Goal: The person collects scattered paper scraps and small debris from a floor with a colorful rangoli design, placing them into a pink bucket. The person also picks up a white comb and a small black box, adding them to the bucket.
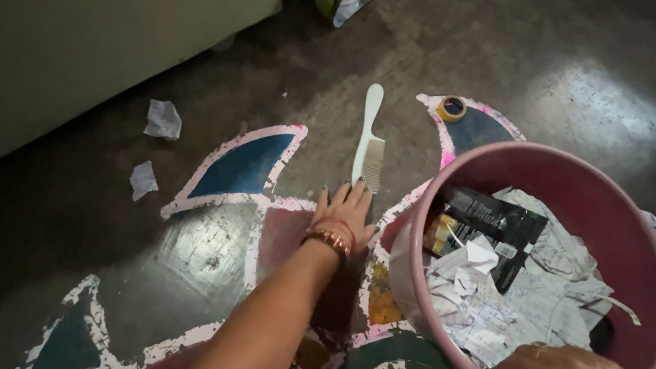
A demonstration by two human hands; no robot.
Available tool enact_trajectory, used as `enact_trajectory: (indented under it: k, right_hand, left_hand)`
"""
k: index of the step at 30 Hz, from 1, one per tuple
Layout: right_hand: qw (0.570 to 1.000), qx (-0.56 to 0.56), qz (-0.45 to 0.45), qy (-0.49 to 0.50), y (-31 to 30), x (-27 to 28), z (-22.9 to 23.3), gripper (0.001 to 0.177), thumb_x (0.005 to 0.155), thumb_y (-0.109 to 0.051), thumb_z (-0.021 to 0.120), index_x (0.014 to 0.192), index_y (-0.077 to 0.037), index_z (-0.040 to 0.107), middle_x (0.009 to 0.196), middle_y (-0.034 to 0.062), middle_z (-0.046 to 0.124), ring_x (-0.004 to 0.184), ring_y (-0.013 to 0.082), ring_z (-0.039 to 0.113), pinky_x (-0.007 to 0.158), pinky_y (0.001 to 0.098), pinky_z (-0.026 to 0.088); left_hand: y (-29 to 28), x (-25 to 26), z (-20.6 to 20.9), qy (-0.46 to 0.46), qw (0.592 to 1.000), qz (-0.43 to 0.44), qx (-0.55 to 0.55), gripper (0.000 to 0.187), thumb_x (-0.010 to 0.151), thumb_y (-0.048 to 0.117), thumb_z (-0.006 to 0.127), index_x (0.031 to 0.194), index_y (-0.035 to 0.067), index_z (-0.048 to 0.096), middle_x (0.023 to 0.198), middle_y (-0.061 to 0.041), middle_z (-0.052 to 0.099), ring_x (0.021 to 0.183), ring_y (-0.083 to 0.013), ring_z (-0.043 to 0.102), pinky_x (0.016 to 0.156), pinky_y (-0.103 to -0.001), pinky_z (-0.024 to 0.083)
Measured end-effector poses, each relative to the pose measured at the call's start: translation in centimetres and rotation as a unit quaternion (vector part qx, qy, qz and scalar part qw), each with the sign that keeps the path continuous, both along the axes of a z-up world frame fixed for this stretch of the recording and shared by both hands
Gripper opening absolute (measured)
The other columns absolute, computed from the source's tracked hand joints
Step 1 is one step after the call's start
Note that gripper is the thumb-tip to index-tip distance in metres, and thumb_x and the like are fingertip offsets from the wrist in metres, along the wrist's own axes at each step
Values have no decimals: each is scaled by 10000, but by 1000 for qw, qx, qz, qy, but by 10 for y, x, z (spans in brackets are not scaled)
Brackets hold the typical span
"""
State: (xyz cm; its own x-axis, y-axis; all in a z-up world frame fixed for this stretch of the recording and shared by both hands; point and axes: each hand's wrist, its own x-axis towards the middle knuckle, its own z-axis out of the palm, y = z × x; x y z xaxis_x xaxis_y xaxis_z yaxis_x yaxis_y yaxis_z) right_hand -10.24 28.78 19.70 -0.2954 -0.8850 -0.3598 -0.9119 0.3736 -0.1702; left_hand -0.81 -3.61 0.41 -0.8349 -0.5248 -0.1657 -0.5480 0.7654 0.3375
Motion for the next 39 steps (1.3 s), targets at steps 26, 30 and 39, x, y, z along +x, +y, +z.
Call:
enact_trajectory:
  k: [26,30,39]
  right_hand:
    - [995,94,-3,42,-28,10,32,262,787,-485,744,982,-321,802,876,-103,789,834,123,754,774,337,604]
    - [988,142,-41,42,-35,14,40,267,803,-489,714,1017,-350,794,905,-124,782,852,93,753,797,308,609]
    - [998,45,-12,30,-26,8,34,297,733,-463,748,984,-317,809,908,-82,785,885,177,748,797,375,590]
  left_hand:
    - [-19,35,-46,105,932,282,203,381,875,395,722,1073,72,682,1049,-202,719,1006,-370,694,910,-466,551]
    - [-21,44,-16,279,900,290,169,276,880,252,642,1073,56,613,935,-194,724,858,-365,709,774,-478,559]
    - [49,47,158,484,858,110,133,245,1003,225,546,1206,95,588,905,-130,706,780,-282,694,674,-397,547]
